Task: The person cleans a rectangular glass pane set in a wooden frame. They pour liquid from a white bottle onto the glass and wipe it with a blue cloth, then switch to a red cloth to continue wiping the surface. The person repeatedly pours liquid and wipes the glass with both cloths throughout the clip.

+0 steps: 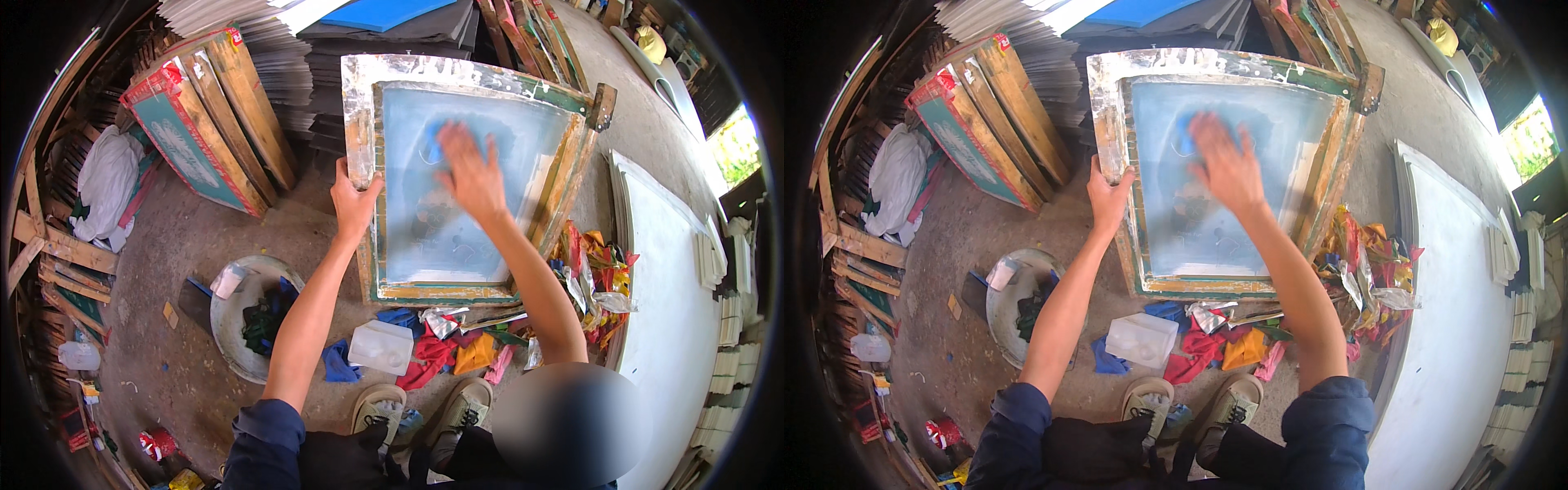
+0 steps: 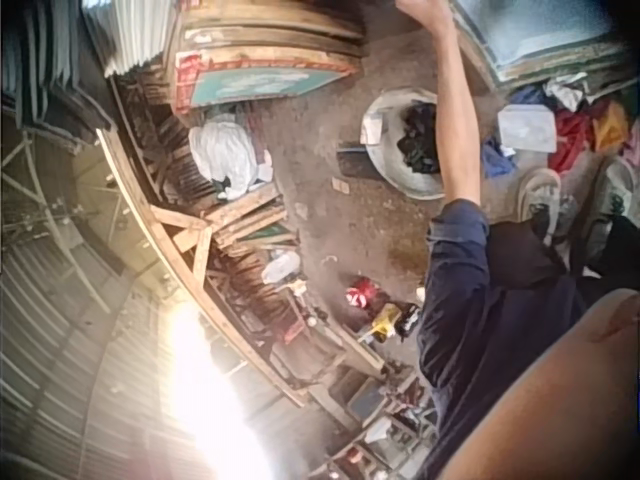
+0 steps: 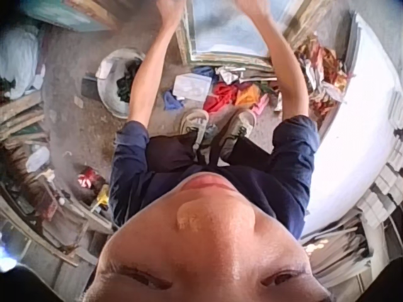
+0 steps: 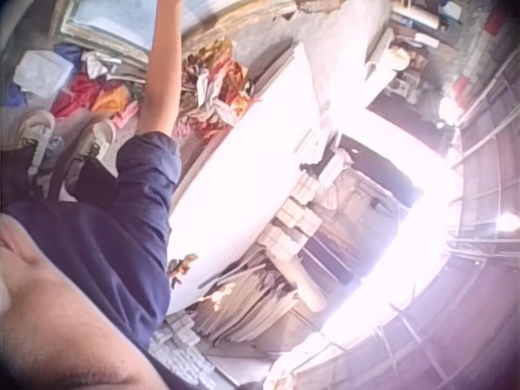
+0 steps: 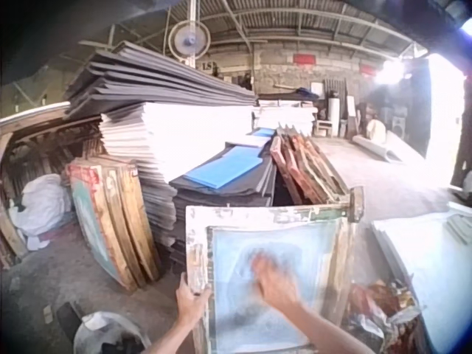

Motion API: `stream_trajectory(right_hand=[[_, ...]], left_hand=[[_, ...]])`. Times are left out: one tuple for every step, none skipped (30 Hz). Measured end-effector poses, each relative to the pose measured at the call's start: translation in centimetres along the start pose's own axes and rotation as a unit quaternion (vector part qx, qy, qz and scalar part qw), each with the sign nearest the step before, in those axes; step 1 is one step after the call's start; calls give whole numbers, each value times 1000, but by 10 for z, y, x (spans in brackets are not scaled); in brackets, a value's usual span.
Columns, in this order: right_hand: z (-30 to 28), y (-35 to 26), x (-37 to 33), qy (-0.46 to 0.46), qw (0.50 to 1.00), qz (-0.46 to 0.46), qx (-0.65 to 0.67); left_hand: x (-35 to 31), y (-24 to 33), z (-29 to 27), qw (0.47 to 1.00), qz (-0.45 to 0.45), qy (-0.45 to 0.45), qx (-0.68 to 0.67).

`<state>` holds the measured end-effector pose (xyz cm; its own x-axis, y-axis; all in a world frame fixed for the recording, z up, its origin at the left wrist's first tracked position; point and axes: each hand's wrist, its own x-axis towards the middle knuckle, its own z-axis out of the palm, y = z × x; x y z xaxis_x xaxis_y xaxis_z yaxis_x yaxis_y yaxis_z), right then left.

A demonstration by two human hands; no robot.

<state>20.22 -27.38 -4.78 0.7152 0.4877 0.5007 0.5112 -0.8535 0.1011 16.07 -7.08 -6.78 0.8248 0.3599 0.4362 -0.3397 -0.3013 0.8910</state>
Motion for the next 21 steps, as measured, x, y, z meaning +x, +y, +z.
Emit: stream_trajectory(right_hand=[[1, 1, 5, 46, 999, 22, 16], [1, 1, 8, 92, 994, 44, 32], [4, -3, 10, 140, 987, 65, 53], [12, -16, 1, 72, 995, 49, 55], [23, -35, -19, 3, 998, 32, 58], [43, -44, -52, -38, 996, -29, 81], [62, -50, -91, -81, 988, -88, 100], [69, -60, -123, -88, 975, -180, 97], [61, -60, -140, -177, 951, -221, 127], [62, -51, -138, -140, 954, -252, 79], [67, -38, -129, -103, 954, -281, 29], [69, -26, -120, -70, 949, -307, -21], [62, -17, -96, -41, 962, -262, -58], [42, -15, -62, -38, 982, -182, -20], [24, -15, -35, -36, 994, -100, 16], [19, -13, -24, -10, 998, -66, 14], [14, -12, -15, 16, 999, -32, 12], [13, -13, -9, 44, 999, 3, 11], [23, -25, -16, 33, 998, 18, 47], [30, -37, -29, -34, 998, -16, 55], [41, -49, -50, -104, 991, -51, 62]], left_hand=[[-1, 1, 3, 1000, -3, -1, -1], [-3, 1, 5, 1000, -7, -2, -1], [-3, 1, 4, 1000, -8, -2, 4], [-2, -2, 0, 1000, -1, 3, 9], [0, -4, -4, 1000, 7, 7, 14], [0, -4, -1, 1000, 13, 9, 9], [-2, -2, 3, 1000, 2, 7, -1], [-2, -1, 3, 1000, -8, 6, -3], [-1, 0, 3, 1000, -18, 3, -5], [0, 2, 3, 1000, -24, -4, -2], [1, 4, 4, 999, -30, -11, -1], [-1, 5, 8, 999, -40, -21, -2], [0, 4, 7, 999, -42, -23, 5], [2, 3, 3, 999, -41, -21, 16], [3, 2, 1, 999, -40, -20, 24], [2, 2, 3, 999, -42, -18, 21], [1, 3, 5, 999, -44, -17, 18], [2, 2, 6, 999, -44, -16, 16], [3, 1, 4, 999, -38, -11, 19], [4, -1, 3, 999, -31, -7, 23], [4, -2, 1, 999, -26, -4, 25]])
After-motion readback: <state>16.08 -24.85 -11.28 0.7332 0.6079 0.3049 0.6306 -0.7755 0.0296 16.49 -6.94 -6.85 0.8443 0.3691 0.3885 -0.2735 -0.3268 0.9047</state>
